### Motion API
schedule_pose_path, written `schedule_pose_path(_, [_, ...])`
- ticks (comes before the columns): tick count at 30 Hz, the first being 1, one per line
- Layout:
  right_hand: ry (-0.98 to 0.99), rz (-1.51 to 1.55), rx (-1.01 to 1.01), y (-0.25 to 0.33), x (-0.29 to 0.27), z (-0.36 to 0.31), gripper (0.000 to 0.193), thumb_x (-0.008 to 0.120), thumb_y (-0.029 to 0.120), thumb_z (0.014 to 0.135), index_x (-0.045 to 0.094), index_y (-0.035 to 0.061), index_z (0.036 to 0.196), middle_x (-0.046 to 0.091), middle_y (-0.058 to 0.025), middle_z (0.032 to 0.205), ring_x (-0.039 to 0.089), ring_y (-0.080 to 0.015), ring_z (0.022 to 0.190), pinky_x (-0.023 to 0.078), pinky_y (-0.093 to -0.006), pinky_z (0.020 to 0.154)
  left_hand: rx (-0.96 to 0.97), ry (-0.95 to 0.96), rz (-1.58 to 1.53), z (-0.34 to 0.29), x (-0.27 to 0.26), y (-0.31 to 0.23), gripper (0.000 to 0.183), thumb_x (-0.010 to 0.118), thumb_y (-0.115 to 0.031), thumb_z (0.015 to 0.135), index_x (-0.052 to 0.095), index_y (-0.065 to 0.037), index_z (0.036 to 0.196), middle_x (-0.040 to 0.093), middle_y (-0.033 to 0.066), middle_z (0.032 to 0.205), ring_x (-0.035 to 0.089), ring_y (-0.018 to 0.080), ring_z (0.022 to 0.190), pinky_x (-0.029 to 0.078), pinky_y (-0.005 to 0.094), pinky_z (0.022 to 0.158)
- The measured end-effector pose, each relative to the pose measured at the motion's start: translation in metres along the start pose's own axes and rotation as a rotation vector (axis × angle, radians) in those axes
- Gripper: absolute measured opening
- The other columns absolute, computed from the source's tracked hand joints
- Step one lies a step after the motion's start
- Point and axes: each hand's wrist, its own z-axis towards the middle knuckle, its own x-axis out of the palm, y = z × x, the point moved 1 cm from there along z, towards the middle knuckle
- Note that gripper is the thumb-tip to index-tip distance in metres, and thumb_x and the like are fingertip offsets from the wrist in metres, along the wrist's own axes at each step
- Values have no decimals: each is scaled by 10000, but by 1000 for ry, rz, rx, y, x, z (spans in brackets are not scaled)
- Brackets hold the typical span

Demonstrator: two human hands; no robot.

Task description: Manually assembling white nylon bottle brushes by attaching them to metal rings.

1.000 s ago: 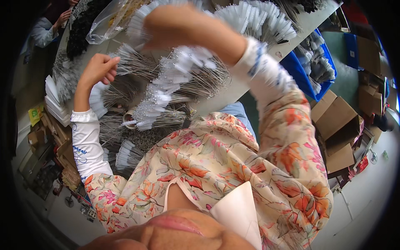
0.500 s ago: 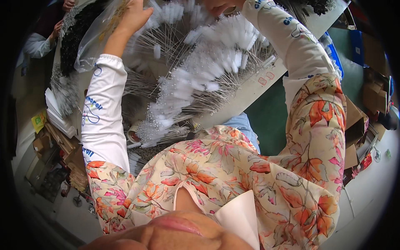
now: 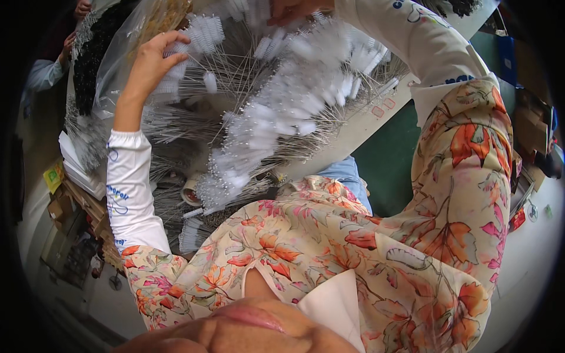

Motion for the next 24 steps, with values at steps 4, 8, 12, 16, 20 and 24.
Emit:
schedule_pose_path(4, [96, 436, 0, 13, 6, -7, 336, 475, 6, 848, 486, -34, 1181, 536, -102, 1168, 529, -177, 1069, 444, -280, 881, 96, -105, 33, -18, -10, -15, 298, 678, -35, 717, 613, -88, 1003, 621, 97, 950, 603, 244, 834, 466, 299, 729])
schedule_pose_path(8, [130, 836, -229, 1, 6, -36, 471, 412, -37, 863, 332, -17, 1327, 375, -155, 1370, 426, -216, 1224, 422, -306, 956, 307, -290, 201, -18, -16, -49, 298, 657, -3, 724, 618, -94, 1005, 615, 99, 937, 600, 249, 800, 467, 300, 707])
schedule_pose_path(12, [220, 850, -191, -10, 12, 16, 415, 356, 24, 909, 335, -31, 1320, 391, -199, 1351, 413, -254, 1240, 399, -342, 982, 121, -221, 177, -53, -40, -36, 266, 660, -23, 725, 635, -114, 974, 602, 108, 863, 601, 294, 778, 483, 328, 672])
schedule_pose_path(16, [4, 531, 61, 23, 6, -43, 403, 380, 64, 920, 353, -14, 1315, 463, -190, 1300, 465, -259, 1200, 402, -338, 966, 151, -286, 0, -50, -79, -55, 260, 643, -4, 742, 641, -92, 987, 616, 78, 888, 613, 210, 769, 477, 273, 683])
schedule_pose_path(20, [-106, 212, 397, 45, -4, -61, 399, 434, 117, 920, 393, -7, 1297, 504, -174, 1265, 517, -252, 1139, 415, -330, 938, 48, -370, 147, -73, -121, -73, 271, 636, 5, 762, 643, -93, 1014, 619, 66, 908, 600, 142, 773, 460, 236, 697])
schedule_pose_path(24, [-162, 27, -124, 59, -16, -78, 441, 536, 248, 895, 467, -16, 1242, 571, -171, 1169, 563, -239, 1063, 437, -334, 905, -1, -489, -41, -93, -127, -80, 250, 633, 9, 789, 638, -54, 1031, 615, 37, 884, 569, 99, 774, 442, 211, 700])
